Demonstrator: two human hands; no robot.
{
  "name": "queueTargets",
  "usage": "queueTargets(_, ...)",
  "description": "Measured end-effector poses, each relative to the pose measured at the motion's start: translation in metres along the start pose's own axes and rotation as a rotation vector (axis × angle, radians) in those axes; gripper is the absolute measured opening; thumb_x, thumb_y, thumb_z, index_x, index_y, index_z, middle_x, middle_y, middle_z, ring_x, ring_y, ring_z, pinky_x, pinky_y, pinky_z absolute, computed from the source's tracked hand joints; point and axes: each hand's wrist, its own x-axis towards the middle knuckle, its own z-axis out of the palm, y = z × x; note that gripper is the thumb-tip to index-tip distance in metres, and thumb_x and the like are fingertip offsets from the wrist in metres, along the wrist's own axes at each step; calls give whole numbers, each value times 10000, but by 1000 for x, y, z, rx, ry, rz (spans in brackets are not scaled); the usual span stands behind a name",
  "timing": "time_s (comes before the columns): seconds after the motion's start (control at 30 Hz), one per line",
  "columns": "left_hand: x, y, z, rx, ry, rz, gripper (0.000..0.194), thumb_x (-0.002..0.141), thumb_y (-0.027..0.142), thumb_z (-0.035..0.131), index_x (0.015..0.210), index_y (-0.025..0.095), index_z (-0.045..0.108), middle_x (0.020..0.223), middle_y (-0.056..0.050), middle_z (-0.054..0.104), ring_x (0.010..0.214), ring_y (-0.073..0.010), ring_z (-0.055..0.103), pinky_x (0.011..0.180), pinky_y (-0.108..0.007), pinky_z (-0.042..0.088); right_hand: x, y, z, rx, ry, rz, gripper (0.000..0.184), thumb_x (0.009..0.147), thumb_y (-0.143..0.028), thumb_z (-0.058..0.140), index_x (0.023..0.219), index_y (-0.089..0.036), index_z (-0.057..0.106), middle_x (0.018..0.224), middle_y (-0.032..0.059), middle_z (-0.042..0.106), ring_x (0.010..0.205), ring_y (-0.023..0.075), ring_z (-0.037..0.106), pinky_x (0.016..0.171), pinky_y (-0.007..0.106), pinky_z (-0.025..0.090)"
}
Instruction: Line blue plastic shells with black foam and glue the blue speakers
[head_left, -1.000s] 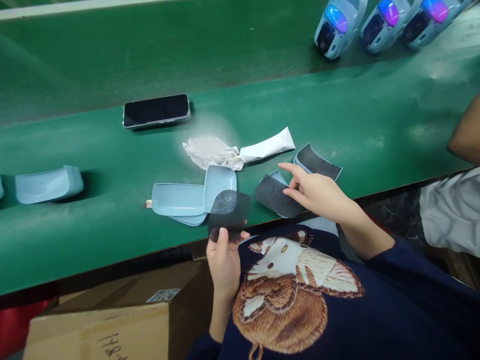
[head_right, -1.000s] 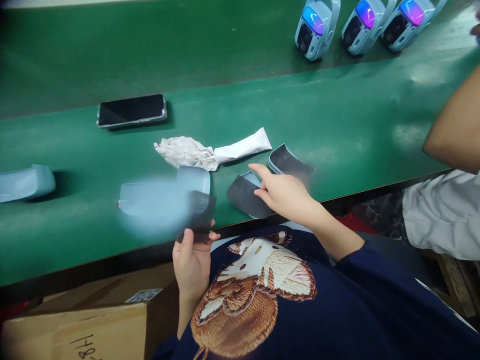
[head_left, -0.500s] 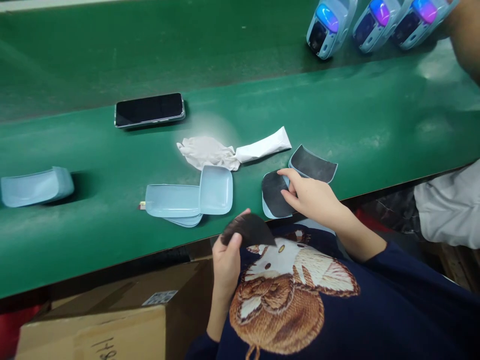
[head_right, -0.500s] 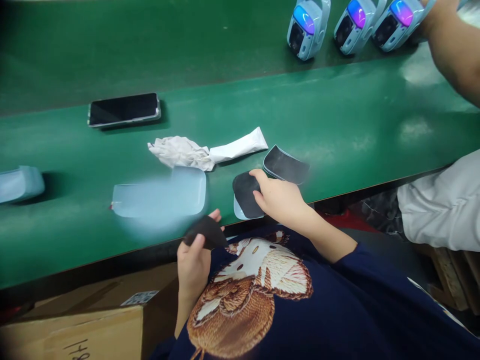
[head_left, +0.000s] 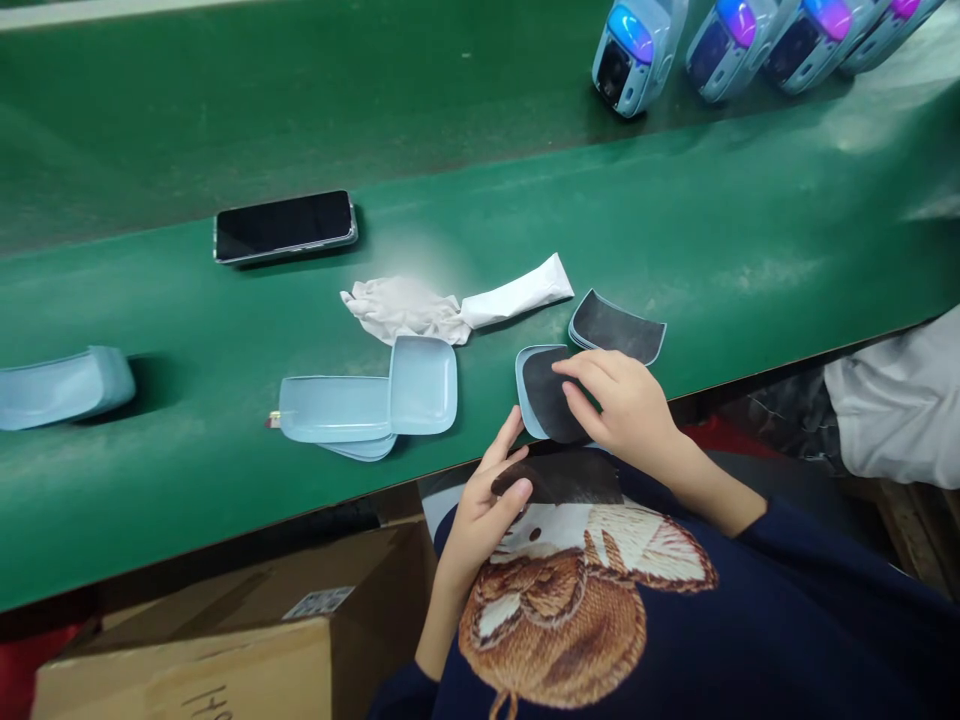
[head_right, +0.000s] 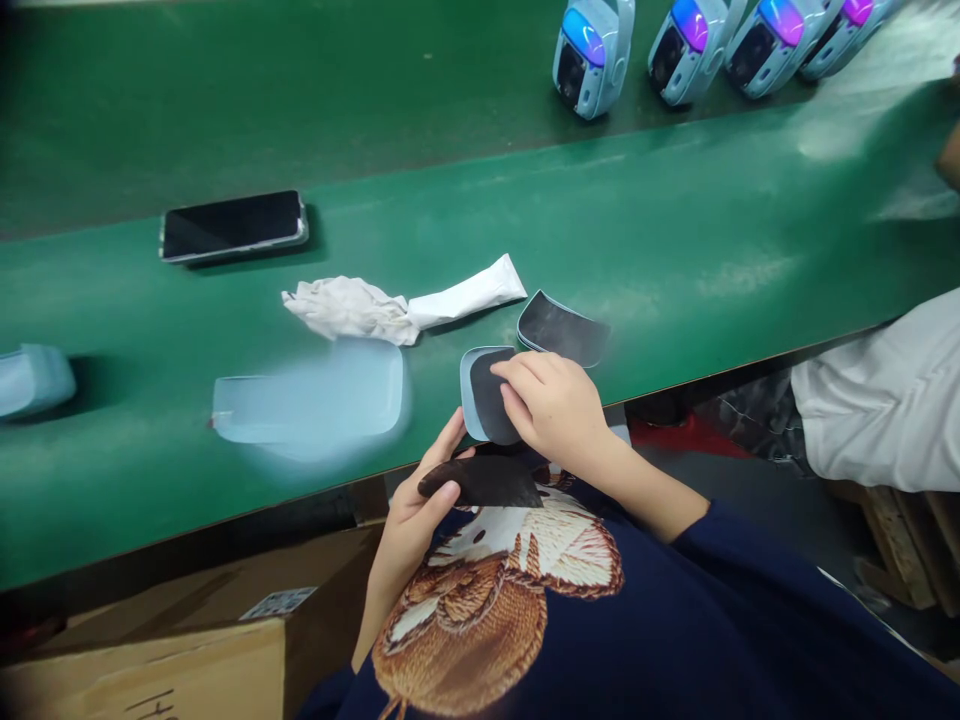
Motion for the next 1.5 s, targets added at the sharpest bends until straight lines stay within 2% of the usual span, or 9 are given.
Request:
queueTargets(0.2,0,-4,-3,26,-98,80,380,980,295,605,1346,378,664,1634,12,380,1498,-277,381,1182,-396,417,-15,3,10,-39,-111,-129,361,1073,-343,415,1247,-151,667,1377,76,653,1279,279,609,1103,517,421)
queueTargets(0.47,-3,-6,-5,3,-185,53,247,980,286,608,1163,336,767,1641,18,339,1464,-273,439,1182,-393,418,-20,4,16,-100,-220,-209,524,1082,-480,324,1410,-151,566,1510,99,526,1412,320,473,1154,629,342)
queueTargets(0.7,-2,-8,-8,30,-245,70,199,971,264,619,1067,289,791,1646,-3,294,1456,-291,440,1187,-377,409,-27,-3,20,-178,-202,-196,581,1059,-558,345,1453,-169,523,1545,97,485,1440,306,429,1220,642,197)
queueTargets(1.0,-3,-8,-7,24,-312,21,192,964,300,623,997,221,794,1678,-51,231,1466,-358,402,1210,-444,368,-26,-8,26,-170,-207,-177,612,1051,-578,342,1473,-167,510,1544,104,483,1421,307,447,1203,643,253)
queueTargets(1.2,0,-4,-6,53,-385,34,171,953,286,634,959,225,794,1627,-77,402,1445,-342,456,1186,-438,401,-23,-4,25,-138,-263,-207,567,1042,-538,431,1477,-182,501,1547,99,478,1428,319,444,1196,698,235)
queueTargets(1.27,-1,0,-10,104,-347,53,170,954,276,633,993,231,792,1536,-101,531,1334,-320,582,1129,-428,463,-21,-1,23,-129,-270,-246,541,1037,-515,466,1464,-186,516,1539,104,490,1424,322,451,1186,715,238)
queueTargets(1.33,-3,5,-15,125,-221,87,174,959,271,623,1018,242,783,1465,-101,599,1155,-271,681,1036,-401,528,-19,3,21,-127,-274,-286,510,1033,-478,501,1453,-190,527,1527,104,506,1418,321,460,1179,718,254)
queueTargets(1.43,-2,16,-17,120,-4,101,168,963,272,612,978,244,777,1588,-73,453,1069,-225,680,977,-377,548,-17,6,19,-130,-259,-325,437,1038,-376,526,1437,-198,539,1514,86,525,1403,301,482,1189,697,259)
queueTargets(1.5,4,23,-15,147,32,63,167,955,286,627,928,231,783,1685,-39,283,1147,-245,658,1020,-390,527,-17,7,18,-135,-220,-341,394,1047,-316,507,1419,-195,551,1503,76,537,1385,292,504,1196,690,252)
